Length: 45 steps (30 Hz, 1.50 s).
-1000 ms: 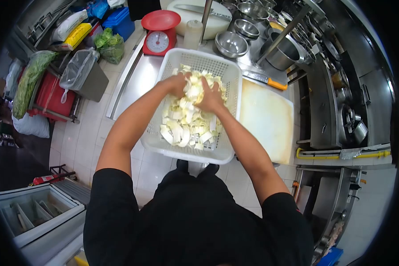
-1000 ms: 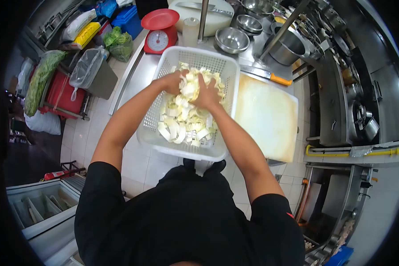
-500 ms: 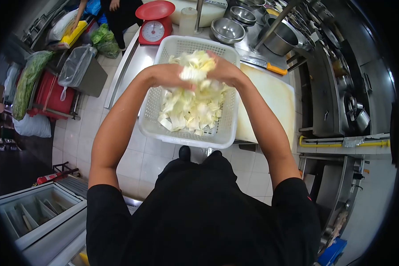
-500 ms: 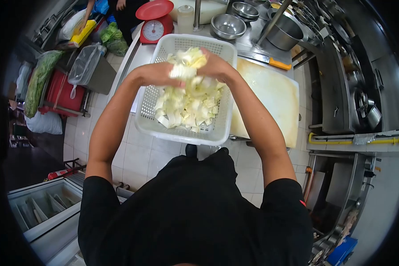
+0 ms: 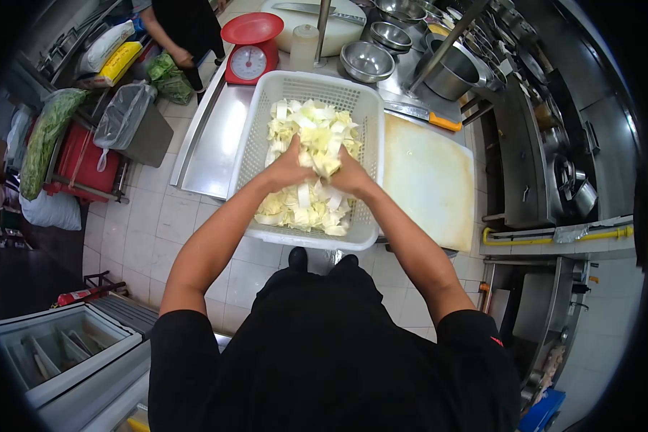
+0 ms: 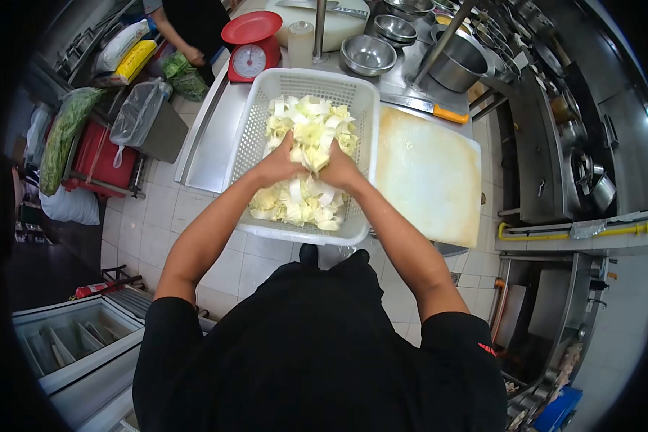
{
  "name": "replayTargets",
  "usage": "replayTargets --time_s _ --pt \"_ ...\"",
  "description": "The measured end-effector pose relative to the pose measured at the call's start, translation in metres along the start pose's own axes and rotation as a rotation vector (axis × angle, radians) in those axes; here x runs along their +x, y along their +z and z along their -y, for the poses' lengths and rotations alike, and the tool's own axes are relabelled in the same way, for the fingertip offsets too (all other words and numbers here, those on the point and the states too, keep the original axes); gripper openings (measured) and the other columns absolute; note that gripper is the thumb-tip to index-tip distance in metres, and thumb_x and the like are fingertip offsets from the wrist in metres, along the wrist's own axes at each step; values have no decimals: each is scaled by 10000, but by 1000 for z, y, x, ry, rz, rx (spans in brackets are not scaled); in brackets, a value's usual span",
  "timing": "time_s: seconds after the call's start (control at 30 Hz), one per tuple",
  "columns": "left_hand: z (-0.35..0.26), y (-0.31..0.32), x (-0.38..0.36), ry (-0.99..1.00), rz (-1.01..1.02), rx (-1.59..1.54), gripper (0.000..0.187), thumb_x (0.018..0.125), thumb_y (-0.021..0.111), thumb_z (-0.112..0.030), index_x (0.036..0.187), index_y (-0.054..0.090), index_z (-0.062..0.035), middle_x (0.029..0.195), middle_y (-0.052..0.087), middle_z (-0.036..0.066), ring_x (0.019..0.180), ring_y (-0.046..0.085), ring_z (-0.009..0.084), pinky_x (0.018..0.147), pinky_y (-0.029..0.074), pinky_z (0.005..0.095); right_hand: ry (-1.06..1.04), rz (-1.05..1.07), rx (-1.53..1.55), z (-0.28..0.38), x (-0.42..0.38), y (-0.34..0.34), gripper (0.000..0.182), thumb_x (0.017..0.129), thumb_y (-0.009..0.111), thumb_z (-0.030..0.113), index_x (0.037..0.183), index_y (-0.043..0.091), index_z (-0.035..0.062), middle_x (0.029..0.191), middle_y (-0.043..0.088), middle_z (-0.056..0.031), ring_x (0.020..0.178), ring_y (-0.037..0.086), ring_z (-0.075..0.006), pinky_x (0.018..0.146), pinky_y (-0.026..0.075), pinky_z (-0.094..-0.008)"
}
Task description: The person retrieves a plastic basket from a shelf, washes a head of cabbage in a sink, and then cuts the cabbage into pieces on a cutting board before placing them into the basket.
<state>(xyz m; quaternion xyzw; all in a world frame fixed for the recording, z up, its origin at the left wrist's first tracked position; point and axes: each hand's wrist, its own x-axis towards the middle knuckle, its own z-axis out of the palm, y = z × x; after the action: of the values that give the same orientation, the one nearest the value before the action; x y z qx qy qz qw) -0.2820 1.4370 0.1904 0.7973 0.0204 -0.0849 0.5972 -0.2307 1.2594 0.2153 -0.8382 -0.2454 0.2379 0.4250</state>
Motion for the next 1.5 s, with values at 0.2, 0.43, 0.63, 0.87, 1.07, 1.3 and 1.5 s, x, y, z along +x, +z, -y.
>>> replayTargets --time_s 0.2,0.43,0.63,0.87,1.07,1.3,1.5 --pt "-30 -21 17 -27 41 -488 694 763 686 -73 1347 328 35 1240 538 164 1146 520 229 981 412 333 -46 118 274 -1 34 -14 588 662 799 71 1198 557 45 1113 615 -76 1009 569 -182 881 475 -305" --pt "-63 -75 -24 -21 237 457 763 738 732 -175 1374 355 15 1239 553 179 1111 561 259 965 438 335 -95 172 -207 29 67 -71 696 574 851 220 1184 569 36 1082 653 -128 956 627 -235 846 492 -326" --pt "-42 0 -73 -290 271 914 1117 591 840 -336 1456 194 -48 1312 387 323 1152 500 429 941 459 419 84 71 -750 -8 114 -55 878 545 840 345 1282 508 4 1170 606 -211 1035 607 -309 901 472 -356" --pt "-58 -15 -38 2 40 676 683 680 746 -170 1266 436 -8 1192 485 225 1054 546 369 896 469 404 -69 75 -325 29 60 -53 790 623 815 282 1293 498 8 1147 616 -222 1007 619 -314 908 468 -365" --pt "-88 -86 16 -70 381 895 841 643 737 -154 1385 356 -47 1365 390 256 1196 473 365 1002 410 368 -56 239 -779 33 -33 -1 700 647 824 338 1237 529 102 1389 303 -312 1241 403 -453 1008 403 -449" --pt "-27 -53 45 -118 106 923 775 640 723 -144 1348 420 -53 1246 512 266 1158 512 371 955 440 367 -166 -127 -610 15 30 -35 307 750 545 39 1034 648 97 1085 556 -255 907 615 -403 809 503 -454" --pt "-92 -65 -3 -150 79 853 492 709 693 -148 1157 575 18 1154 570 260 1121 537 366 919 447 379 -239 -37 -447 53 61 -77 341 727 636 89 1066 662 97 1070 654 -158 976 620 -323 865 489 -399"
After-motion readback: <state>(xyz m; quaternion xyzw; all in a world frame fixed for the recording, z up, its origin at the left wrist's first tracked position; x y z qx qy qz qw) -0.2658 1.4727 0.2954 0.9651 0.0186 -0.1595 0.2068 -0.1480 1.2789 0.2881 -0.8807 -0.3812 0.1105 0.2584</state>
